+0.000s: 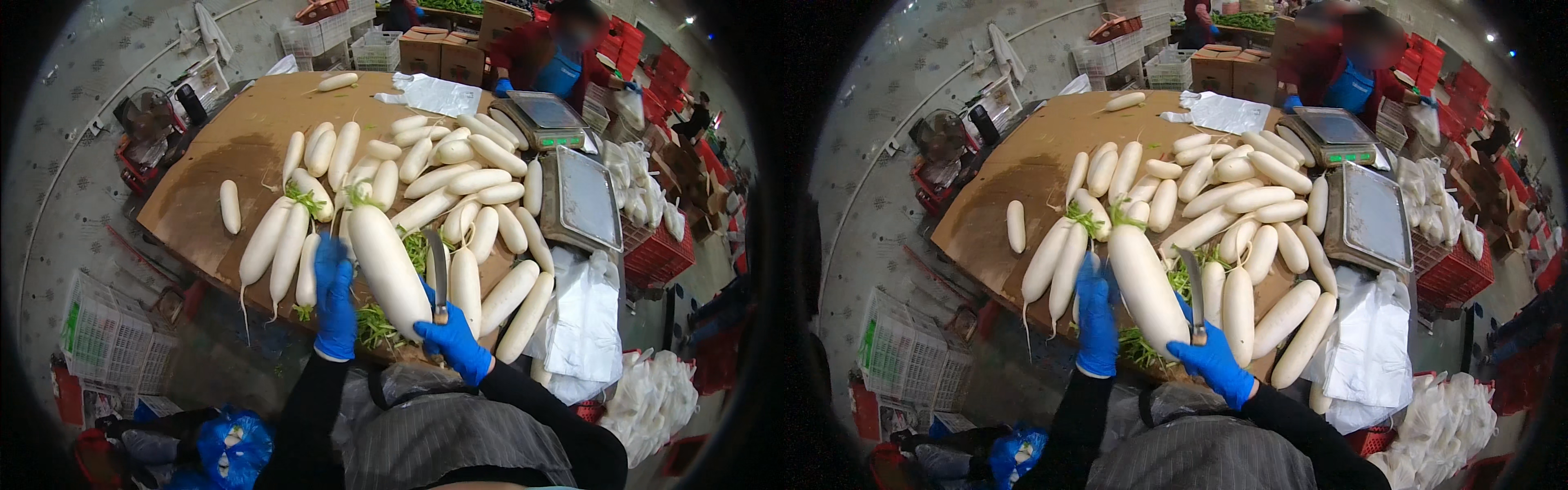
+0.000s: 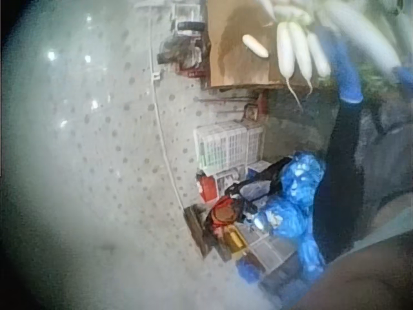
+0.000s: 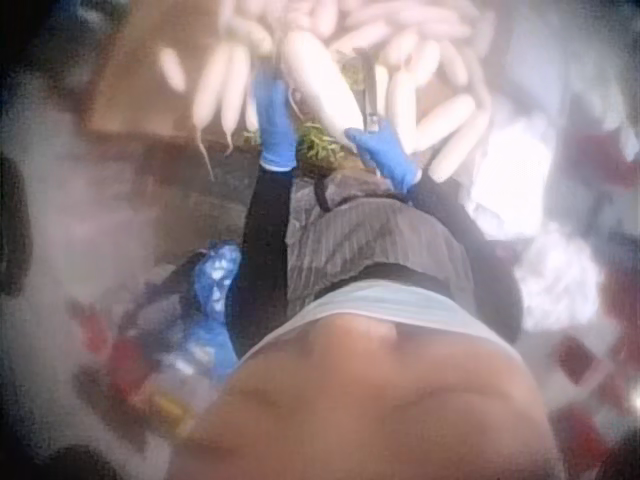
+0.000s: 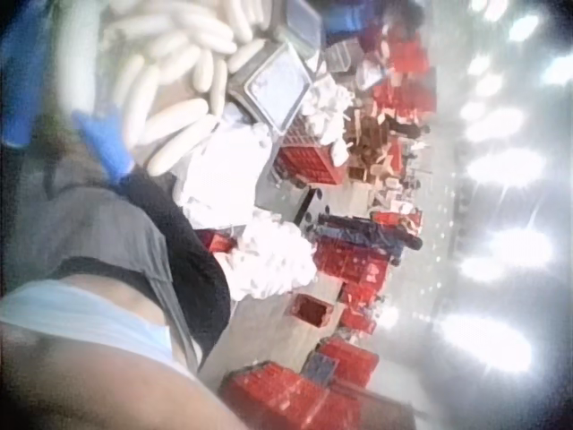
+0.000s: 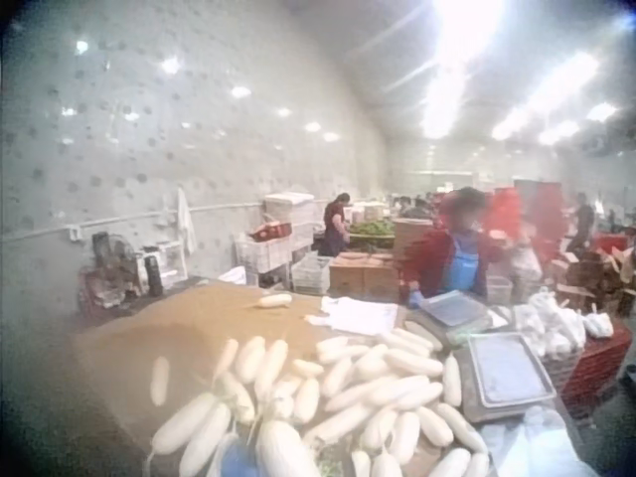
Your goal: The person trims the green tops and root ends off white radishes using a knife. They handle each radish one at a time, cut the ends, and place the trimmed radishes into a plastic bag on a digital scale.
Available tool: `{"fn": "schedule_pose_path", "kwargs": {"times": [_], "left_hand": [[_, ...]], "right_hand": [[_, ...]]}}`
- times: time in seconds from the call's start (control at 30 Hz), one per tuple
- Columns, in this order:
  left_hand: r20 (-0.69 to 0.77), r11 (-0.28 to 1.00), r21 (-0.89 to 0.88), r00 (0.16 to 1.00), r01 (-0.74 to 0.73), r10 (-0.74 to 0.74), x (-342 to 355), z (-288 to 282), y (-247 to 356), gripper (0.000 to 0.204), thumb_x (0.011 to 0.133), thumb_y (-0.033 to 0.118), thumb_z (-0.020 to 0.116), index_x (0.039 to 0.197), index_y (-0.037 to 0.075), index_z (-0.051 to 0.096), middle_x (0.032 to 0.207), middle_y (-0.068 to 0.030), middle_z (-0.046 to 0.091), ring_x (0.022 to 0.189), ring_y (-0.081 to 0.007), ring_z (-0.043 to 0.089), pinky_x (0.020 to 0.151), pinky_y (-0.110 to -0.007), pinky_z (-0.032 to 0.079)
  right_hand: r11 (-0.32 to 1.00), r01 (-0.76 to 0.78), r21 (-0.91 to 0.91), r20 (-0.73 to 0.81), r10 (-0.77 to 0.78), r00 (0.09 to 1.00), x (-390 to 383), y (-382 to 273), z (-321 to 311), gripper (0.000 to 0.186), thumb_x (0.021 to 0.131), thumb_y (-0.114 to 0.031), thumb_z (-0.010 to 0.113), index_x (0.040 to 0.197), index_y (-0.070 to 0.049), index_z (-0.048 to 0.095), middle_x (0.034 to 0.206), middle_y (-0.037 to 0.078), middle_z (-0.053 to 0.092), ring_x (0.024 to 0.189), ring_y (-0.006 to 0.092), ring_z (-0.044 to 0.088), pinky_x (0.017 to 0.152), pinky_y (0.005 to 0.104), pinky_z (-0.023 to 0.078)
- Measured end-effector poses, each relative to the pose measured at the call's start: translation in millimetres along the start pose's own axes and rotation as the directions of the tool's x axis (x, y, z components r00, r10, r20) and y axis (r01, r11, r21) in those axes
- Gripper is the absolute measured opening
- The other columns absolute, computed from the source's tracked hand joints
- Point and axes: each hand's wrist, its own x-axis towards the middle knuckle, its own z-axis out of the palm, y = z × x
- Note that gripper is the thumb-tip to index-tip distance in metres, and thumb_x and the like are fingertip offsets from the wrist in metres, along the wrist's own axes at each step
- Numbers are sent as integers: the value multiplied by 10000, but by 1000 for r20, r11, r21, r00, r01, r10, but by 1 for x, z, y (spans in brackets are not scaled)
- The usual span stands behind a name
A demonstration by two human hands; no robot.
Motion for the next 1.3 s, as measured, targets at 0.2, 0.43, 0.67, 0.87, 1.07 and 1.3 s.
{"fn": "schedule_pose_path", "kwargs": {"times": [0.2,0.43,0.67,0.87,1.07,1.3], "left_hand": [[220,769,-203,794,605,-567,-19,-21,-18,562,887,302,650,1338,27,458,1172,-121,599,1072,-210,583,952,-348,474],[277,896,391,901,211,-333,-32,-3,5,650,768,170,794,1316,26,475,1160,-113,612,1023,-207,611,902,-329,494],[260,826,563,948,3,-181,-41,-9,28,683,753,206,812,1308,0,472,1193,-162,604,1076,-224,604,916,-357,490],[-84,928,97,932,360,-353,-35,-32,-4,576,811,261,742,1272,15,500,1127,-122,612,960,-231,617,863,-368,513],[29,772,-416,855,481,-518,-24,31,-9,656,910,536,547,1317,28,471,1163,-130,595,1036,-262,589,937,-411,479],[128,967,215,978,135,-166,-3,15,-29,527,1017,374,427,1405,18,406,1338,-123,504,1230,-238,504,1054,-364,394]], "right_hand": [[925,204,-320,160,-159,974,-4,12,-38,338,936,-159,626,1248,-30,595,978,55,671,797,96,611,714,246,510],[191,507,-841,387,-442,809,47,-60,-49,259,907,-357,627,897,-99,652,685,141,629,590,308,619,539,369,486],[-55,422,-905,418,-299,858,70,-50,-67,355,898,-441,600,759,-118,639,613,138,594,529,331,589,501,402,463],[895,152,-420,234,-56,971,32,-3,-80,280,962,-292,559,1063,-56,670,832,65,697,692,111,624,648,287,517],[894,-184,409,287,65,956,-17,68,-39,410,915,-247,619,1245,-31,508,714,3,523,573,66,481,457,187,374],[598,-108,794,20,151,988,10,3,-85,299,934,-294,614,1118,-91,494,696,-17,463,535,65,417,427,187,327]]}}
